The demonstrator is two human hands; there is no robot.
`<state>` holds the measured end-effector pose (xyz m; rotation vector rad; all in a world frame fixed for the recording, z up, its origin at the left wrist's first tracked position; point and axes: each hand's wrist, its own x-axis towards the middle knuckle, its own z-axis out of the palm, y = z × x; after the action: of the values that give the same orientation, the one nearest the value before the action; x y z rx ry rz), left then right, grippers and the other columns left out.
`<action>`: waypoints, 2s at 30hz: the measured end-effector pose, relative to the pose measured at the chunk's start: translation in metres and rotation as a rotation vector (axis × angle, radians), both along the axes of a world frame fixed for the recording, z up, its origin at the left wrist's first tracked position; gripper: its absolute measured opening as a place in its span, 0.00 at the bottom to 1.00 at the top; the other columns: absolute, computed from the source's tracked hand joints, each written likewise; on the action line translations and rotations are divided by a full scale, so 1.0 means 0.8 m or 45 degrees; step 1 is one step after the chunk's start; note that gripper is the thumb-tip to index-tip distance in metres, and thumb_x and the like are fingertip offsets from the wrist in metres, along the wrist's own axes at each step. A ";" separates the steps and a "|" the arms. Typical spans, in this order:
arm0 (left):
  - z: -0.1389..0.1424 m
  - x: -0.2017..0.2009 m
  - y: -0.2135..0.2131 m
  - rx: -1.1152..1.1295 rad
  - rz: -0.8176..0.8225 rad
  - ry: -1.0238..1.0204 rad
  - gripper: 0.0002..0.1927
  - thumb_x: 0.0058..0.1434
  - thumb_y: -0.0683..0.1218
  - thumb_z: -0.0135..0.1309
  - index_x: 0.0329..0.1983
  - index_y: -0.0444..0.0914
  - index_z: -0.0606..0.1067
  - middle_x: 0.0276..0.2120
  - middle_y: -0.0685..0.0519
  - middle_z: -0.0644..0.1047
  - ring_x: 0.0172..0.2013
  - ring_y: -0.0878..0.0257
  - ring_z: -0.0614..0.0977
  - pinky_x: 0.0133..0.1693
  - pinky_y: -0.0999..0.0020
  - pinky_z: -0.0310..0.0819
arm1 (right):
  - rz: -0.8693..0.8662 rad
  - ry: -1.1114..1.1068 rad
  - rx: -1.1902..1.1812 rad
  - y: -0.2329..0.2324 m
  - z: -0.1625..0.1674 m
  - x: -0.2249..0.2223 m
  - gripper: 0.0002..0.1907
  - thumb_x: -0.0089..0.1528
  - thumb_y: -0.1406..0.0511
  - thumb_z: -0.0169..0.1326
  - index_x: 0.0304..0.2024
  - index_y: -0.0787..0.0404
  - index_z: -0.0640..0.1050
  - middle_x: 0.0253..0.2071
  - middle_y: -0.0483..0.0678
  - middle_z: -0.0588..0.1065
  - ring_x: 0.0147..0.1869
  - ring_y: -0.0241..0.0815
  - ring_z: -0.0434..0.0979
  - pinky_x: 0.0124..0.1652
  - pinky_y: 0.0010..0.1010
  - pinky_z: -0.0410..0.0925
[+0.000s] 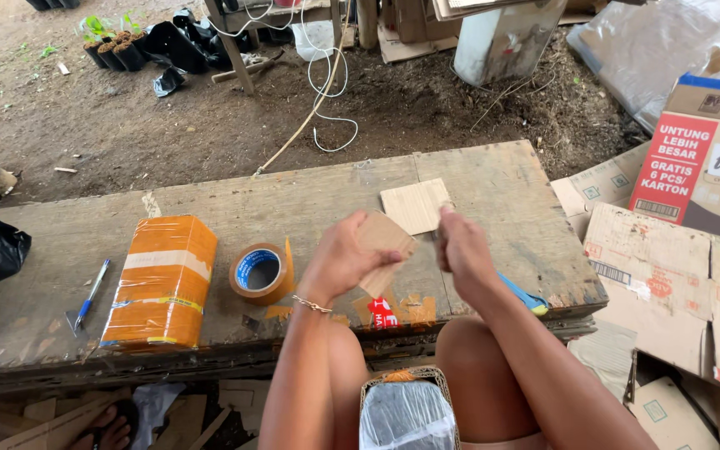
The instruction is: The person cuts a piece of cardboard with a utility knife, folds it into a rectangular box shape, and secures the seams with brown packing tape. They then place a wrapped item inside the box and continue taping it shut.
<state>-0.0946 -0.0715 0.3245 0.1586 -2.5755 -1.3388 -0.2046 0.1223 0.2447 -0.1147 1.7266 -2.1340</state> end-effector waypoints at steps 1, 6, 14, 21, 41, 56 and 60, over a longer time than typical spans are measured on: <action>0.000 0.003 -0.005 0.027 0.026 0.020 0.30 0.44 0.57 0.73 0.41 0.33 0.76 0.33 0.44 0.84 0.33 0.59 0.86 0.37 0.63 0.78 | -0.095 -0.016 0.001 0.002 -0.001 -0.002 0.25 0.72 0.53 0.46 0.24 0.57 0.63 0.18 0.39 0.59 0.18 0.33 0.51 0.19 0.31 0.49; -0.016 -0.013 -0.018 0.294 0.266 -0.064 0.18 0.66 0.58 0.51 0.37 0.38 0.77 0.27 0.48 0.81 0.23 0.63 0.80 0.28 0.63 0.74 | 0.265 0.475 1.330 0.006 0.007 0.001 0.36 0.72 0.45 0.45 0.27 0.71 0.77 0.21 0.53 0.70 0.24 0.43 0.68 0.31 0.39 0.63; -0.044 -0.005 0.014 0.583 0.191 0.174 0.32 0.77 0.57 0.43 0.28 0.27 0.77 0.19 0.47 0.68 0.20 0.62 0.66 0.23 0.64 0.57 | 0.181 0.505 0.039 0.003 0.049 0.085 0.15 0.71 0.60 0.48 0.46 0.68 0.74 0.33 0.46 0.74 0.32 0.35 0.75 0.30 0.31 0.71; -0.031 0.117 0.034 1.056 0.088 0.361 0.33 0.74 0.62 0.31 0.52 0.32 0.78 0.41 0.47 0.85 0.32 0.66 0.84 0.33 0.73 0.75 | -0.260 1.229 0.495 0.094 0.125 0.191 0.19 0.67 0.69 0.53 0.60 0.66 0.78 0.43 0.52 0.78 0.37 0.36 0.75 0.35 0.28 0.68; -0.026 0.265 0.122 0.219 -0.368 0.334 0.48 0.48 0.59 0.75 0.68 0.34 0.71 0.68 0.43 0.73 0.69 0.50 0.77 0.69 0.58 0.71 | 0.571 1.532 0.535 0.200 0.072 0.278 0.21 0.59 0.61 0.65 0.54 0.53 0.79 0.65 0.47 0.74 0.73 0.49 0.71 0.68 0.44 0.64; -0.066 0.277 0.121 0.198 -0.314 0.472 0.40 0.54 0.55 0.73 0.66 0.33 0.72 0.68 0.40 0.72 0.69 0.45 0.76 0.69 0.53 0.72 | 0.861 1.259 0.506 0.201 0.086 0.240 0.36 0.54 0.52 0.70 0.62 0.54 0.75 0.76 0.56 0.59 0.80 0.60 0.55 0.69 0.51 0.52; -0.074 0.280 0.124 0.288 -0.280 0.458 0.36 0.55 0.50 0.67 0.66 0.33 0.73 0.68 0.39 0.72 0.70 0.44 0.77 0.69 0.53 0.71 | 0.820 1.444 0.558 0.199 0.069 0.241 0.38 0.55 0.47 0.69 0.63 0.52 0.75 0.75 0.53 0.60 0.80 0.59 0.57 0.70 0.52 0.55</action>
<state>0.1294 0.0275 0.2652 -0.3090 -2.1877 -1.5682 -0.0115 0.2815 0.3001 -1.7334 2.1765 -1.1604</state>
